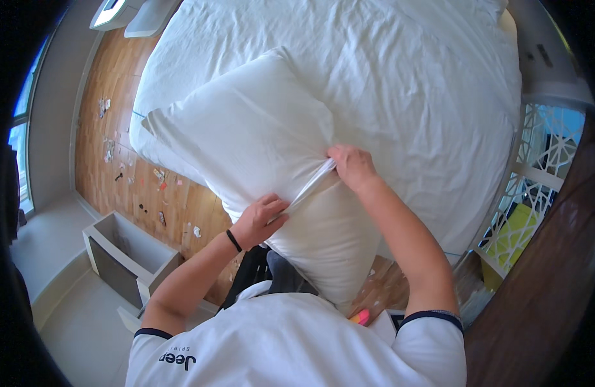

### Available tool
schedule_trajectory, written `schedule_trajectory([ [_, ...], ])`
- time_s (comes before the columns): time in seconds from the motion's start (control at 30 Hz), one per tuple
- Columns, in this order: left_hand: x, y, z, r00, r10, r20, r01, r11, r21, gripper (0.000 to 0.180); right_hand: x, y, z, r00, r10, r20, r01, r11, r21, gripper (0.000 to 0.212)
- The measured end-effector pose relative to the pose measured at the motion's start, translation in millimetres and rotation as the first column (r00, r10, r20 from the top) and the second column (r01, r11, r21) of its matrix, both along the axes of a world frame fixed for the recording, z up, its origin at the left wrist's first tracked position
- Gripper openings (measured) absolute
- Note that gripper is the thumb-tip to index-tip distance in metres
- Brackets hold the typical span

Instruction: The person inserts a pillow into a pillowcase on a bed. They align the corners, push the pillow inside, and smooth the case before placing the finished pillow on the bed.

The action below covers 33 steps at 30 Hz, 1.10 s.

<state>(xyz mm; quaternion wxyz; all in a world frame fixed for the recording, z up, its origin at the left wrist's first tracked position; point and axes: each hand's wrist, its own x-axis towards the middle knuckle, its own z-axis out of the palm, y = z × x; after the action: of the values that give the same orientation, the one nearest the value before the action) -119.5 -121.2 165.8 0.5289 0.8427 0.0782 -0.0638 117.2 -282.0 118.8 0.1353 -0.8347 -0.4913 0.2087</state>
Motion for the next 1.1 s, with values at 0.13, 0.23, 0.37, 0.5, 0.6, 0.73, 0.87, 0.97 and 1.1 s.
schedule_trajectory([
  [0.13,-2.3,-10.6,-3.4,0.996,-0.077,0.034,0.075,0.996,0.055,0.028,36.6,18.4,-9.3,0.88,-0.181,-0.439,0.032,0.945,-0.326,0.024],
  [0.23,-8.8,-14.8,-2.2,0.984,-0.173,0.043,0.171,0.984,0.042,0.03,38.7,63.8,-10.4,0.878,-0.261,-0.4,0.194,0.96,-0.202,0.046],
  [0.37,-2.9,-11.2,-2.6,0.985,-0.169,0.023,0.171,0.983,-0.068,0.021,21.6,128.2,-41.4,0.783,-0.497,-0.375,0.448,0.868,-0.215,0.096],
  [0.5,15.1,17.6,10.5,0.985,0.139,-0.103,-0.147,0.987,-0.069,0.012,15.7,141.2,-49.6,0.656,-0.629,-0.417,0.514,0.777,-0.363,0.111],
  [0.6,19.6,24.1,5.1,0.94,0.341,0.003,-0.341,0.937,0.082,0.018,14.7,130.9,-52.1,0.606,-0.675,-0.421,0.526,0.737,-0.425,0.111],
  [0.73,9.9,8.4,-4.6,0.866,0.469,-0.174,-0.469,0.882,0.041,0.034,9.3,128.5,-47.8,0.729,-0.574,-0.372,0.389,0.795,-0.464,0.105],
  [0.87,1.3,2.7,4.7,0.854,0.493,-0.167,-0.474,0.869,0.141,0.051,-8.8,128.8,-4.9,0.702,-0.601,-0.381,0.403,0.777,-0.483,0.095],
  [0.97,5.9,0.7,28.3,0.849,0.523,-0.072,-0.516,0.851,0.094,0.066,-15.6,117.5,19.2,0.677,-0.61,-0.412,0.534,0.792,-0.297,0.087],
  [1.1,26.6,7.9,57.6,0.812,0.565,-0.149,-0.583,0.797,-0.158,0.081,-13.6,128.4,109.6,0.766,-0.475,-0.433,0.499,0.864,-0.064,0.068],
])
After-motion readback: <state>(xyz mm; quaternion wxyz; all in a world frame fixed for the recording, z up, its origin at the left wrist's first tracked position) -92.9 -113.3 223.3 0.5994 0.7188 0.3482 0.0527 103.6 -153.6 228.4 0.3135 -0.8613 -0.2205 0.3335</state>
